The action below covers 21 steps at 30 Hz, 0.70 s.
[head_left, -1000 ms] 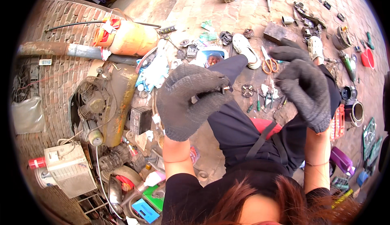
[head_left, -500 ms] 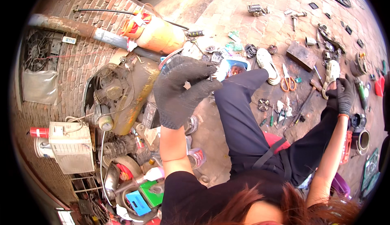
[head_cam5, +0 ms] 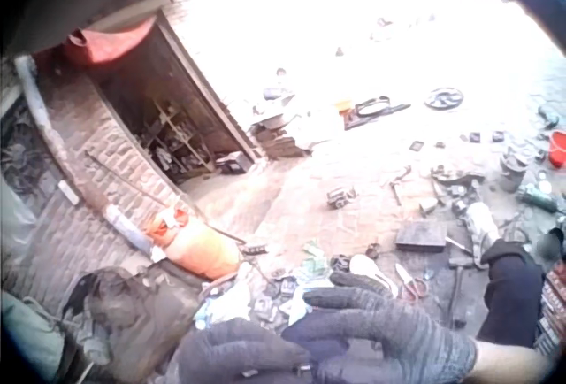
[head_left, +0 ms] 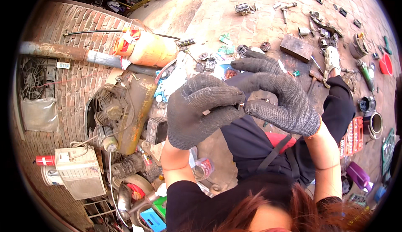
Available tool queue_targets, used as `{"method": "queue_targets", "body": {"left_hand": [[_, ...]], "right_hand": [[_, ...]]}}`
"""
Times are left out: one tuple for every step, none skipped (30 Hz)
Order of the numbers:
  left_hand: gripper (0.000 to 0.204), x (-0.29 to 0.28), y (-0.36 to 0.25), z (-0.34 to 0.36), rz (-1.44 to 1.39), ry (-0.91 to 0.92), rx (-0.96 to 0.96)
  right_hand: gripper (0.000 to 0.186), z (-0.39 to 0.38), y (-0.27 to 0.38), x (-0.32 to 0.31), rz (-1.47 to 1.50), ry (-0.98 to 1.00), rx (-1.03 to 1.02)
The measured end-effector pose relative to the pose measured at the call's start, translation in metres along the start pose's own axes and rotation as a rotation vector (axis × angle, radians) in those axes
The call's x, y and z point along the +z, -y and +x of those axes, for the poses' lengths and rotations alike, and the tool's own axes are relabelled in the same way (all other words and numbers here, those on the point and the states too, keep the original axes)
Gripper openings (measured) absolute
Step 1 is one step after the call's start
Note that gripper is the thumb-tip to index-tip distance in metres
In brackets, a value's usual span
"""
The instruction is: The person sits on the floor and manipulates a small electronic component with gloved hands, using a thin wire and orange-handled scissors to cut and adjust parts. The workspace is cluttered with tools and electronic parts.
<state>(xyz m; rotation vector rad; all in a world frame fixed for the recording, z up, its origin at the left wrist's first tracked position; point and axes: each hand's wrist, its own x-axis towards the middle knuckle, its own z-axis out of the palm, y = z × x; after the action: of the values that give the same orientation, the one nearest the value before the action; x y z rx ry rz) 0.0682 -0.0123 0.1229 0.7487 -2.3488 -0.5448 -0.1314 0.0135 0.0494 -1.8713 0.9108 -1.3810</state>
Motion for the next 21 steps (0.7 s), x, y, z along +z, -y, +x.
{"method": "queue_targets", "body": {"left_hand": [[0.025,0.001,-0.001,0.001,-0.026,0.002,-0.030],[0.025,0.002,0.001,0.000,0.003,0.005,0.013],[0.025,0.002,0.006,-0.002,0.033,0.007,0.056],[0.026,0.003,0.007,-0.004,0.041,-0.004,0.054],[0.026,0.003,0.008,-0.006,0.050,-0.015,0.051],[0.027,0.004,0.005,-0.010,0.038,-0.039,0.002],[0.028,0.002,0.004,-0.012,0.016,-0.056,-0.050],[0.029,0.003,0.005,-0.014,-0.016,-0.078,-0.094],[0.029,-0.001,0.002,-0.013,-0.046,-0.089,-0.144],[0.029,-0.002,0.001,-0.012,-0.085,-0.101,-0.184],[0.029,-0.003,0.000,-0.012,-0.070,-0.105,-0.174],[0.029,-0.002,0.001,-0.013,-0.060,-0.109,-0.162],[0.029,-0.002,0.000,-0.011,-0.048,-0.113,-0.144],[0.029,-0.002,0.004,-0.011,-0.007,-0.099,-0.066],[0.028,-0.003,0.007,-0.011,0.033,-0.083,0.014],[0.028,-0.001,0.005,-0.010,0.030,-0.075,-0.002],[0.027,0.001,0.006,-0.010,0.019,-0.068,-0.016],[0.027,0.004,-0.001,-0.008,-0.033,-0.070,-0.125],[0.027,0.006,-0.004,-0.006,-0.084,-0.072,-0.234],[0.027,0.006,-0.001,-0.006,-0.034,-0.044,-0.136],[0.027,0.006,0.003,-0.005,0.012,-0.019,-0.026]], "right_hand": [[0.030,-0.001,-0.004,0.004,0.034,0.010,-0.022],[0.026,-0.005,-0.005,0.009,0.063,-0.035,-0.003],[0.022,-0.008,-0.006,0.013,0.092,-0.079,0.013],[0.021,-0.010,-0.001,0.007,0.033,-0.069,0.048],[0.020,-0.012,0.000,0.003,-0.025,-0.060,0.082],[0.013,-0.015,-0.005,0.001,-0.085,-0.158,0.094],[0.010,-0.021,-0.014,0.000,-0.117,-0.227,0.180],[0.012,-0.030,-0.032,-0.002,-0.268,-0.343,0.220],[0.014,-0.041,-0.051,-0.009,-0.331,-0.376,0.336],[0.013,-0.060,-0.086,-0.018,-0.407,-0.443,0.439],[0.016,-0.075,-0.108,-0.029,-0.688,-0.356,0.525],[0.021,-0.087,-0.122,-0.036,-0.975,-0.261,0.606],[0.026,-0.094,-0.127,-0.040,-1.111,-0.227,0.702],[0.031,-0.096,-0.128,-0.038,-1.239,-0.182,0.798],[0.036,-0.096,-0.127,-0.037,-1.367,-0.137,0.893],[0.044,-0.095,-0.123,-0.042,-1.305,-0.102,0.888],[0.043,-0.094,-0.121,-0.045,-1.147,-0.194,0.673],[0.042,-0.083,-0.110,-0.046,-0.983,-0.284,0.460],[0.042,-0.074,-0.090,-0.043,-0.641,-0.310,0.394],[0.042,-0.049,-0.054,-0.032,-0.298,-0.330,0.319],[0.043,-0.039,-0.035,-0.026,-0.112,-0.267,0.287]]}}
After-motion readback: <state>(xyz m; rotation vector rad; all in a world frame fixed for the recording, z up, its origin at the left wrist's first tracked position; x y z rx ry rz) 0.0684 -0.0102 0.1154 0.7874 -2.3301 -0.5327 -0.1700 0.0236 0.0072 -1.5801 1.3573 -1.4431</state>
